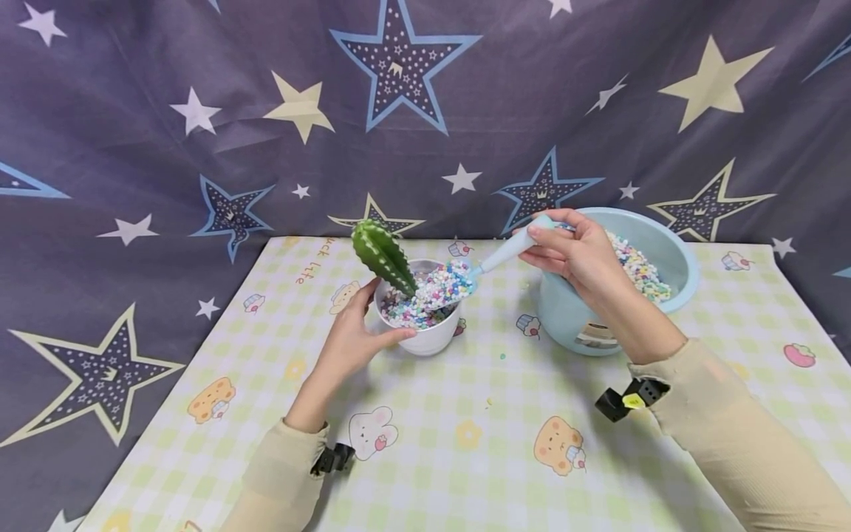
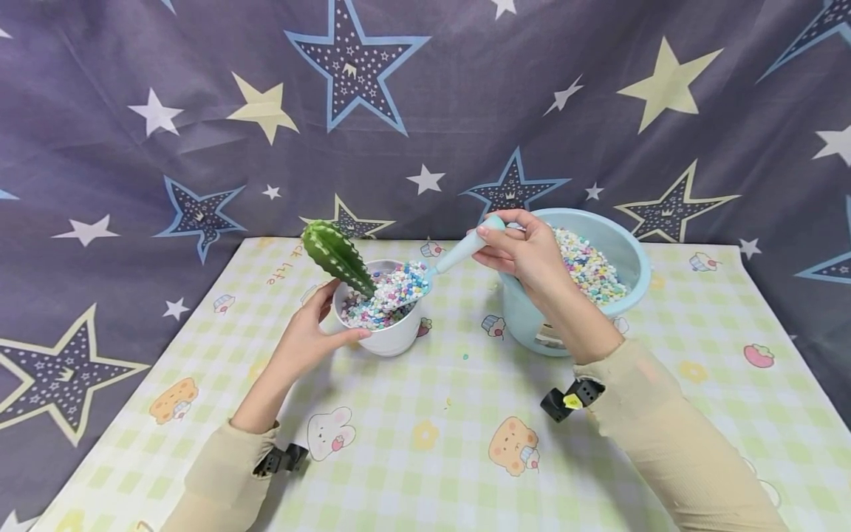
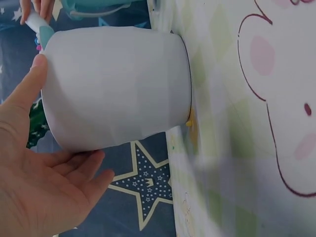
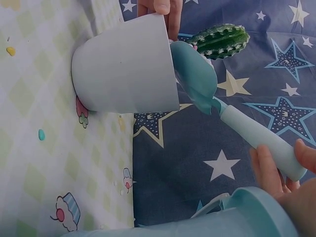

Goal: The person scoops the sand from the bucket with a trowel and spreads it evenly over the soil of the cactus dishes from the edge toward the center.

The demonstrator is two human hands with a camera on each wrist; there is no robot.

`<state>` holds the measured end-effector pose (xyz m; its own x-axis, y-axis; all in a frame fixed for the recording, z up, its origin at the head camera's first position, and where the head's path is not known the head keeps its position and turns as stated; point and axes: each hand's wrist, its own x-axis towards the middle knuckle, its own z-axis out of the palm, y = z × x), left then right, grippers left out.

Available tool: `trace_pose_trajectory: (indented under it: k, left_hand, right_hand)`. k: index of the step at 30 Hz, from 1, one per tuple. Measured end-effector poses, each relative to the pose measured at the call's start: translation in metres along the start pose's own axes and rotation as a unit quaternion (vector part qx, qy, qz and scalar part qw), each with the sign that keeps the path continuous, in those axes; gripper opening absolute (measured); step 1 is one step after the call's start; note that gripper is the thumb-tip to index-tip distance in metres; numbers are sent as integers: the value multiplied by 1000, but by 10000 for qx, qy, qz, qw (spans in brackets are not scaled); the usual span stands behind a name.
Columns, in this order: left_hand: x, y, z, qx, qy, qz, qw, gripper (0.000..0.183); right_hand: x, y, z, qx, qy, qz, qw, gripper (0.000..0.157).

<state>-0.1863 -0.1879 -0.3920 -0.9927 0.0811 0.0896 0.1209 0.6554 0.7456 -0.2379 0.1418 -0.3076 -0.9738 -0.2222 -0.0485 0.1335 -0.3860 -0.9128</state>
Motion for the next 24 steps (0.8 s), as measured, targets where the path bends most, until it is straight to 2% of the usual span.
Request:
trace_pose_trajectory:
  k: [6, 12, 24]
  left_hand:
    - [-3, 5, 3, 184, 127, -80, 9997, 108]
    - [-3, 6, 1, 287, 115, -130, 9994, 109]
    - [13, -7, -11, -230, -625, 418, 9969, 108]
  right_hand:
    - [-2, -2, -1, 19, -22, 14, 10000, 34]
    - [-2, 0, -1, 80, 6, -22, 10000, 26]
    - [-2, 1, 0, 76, 57, -70, 9999, 25]
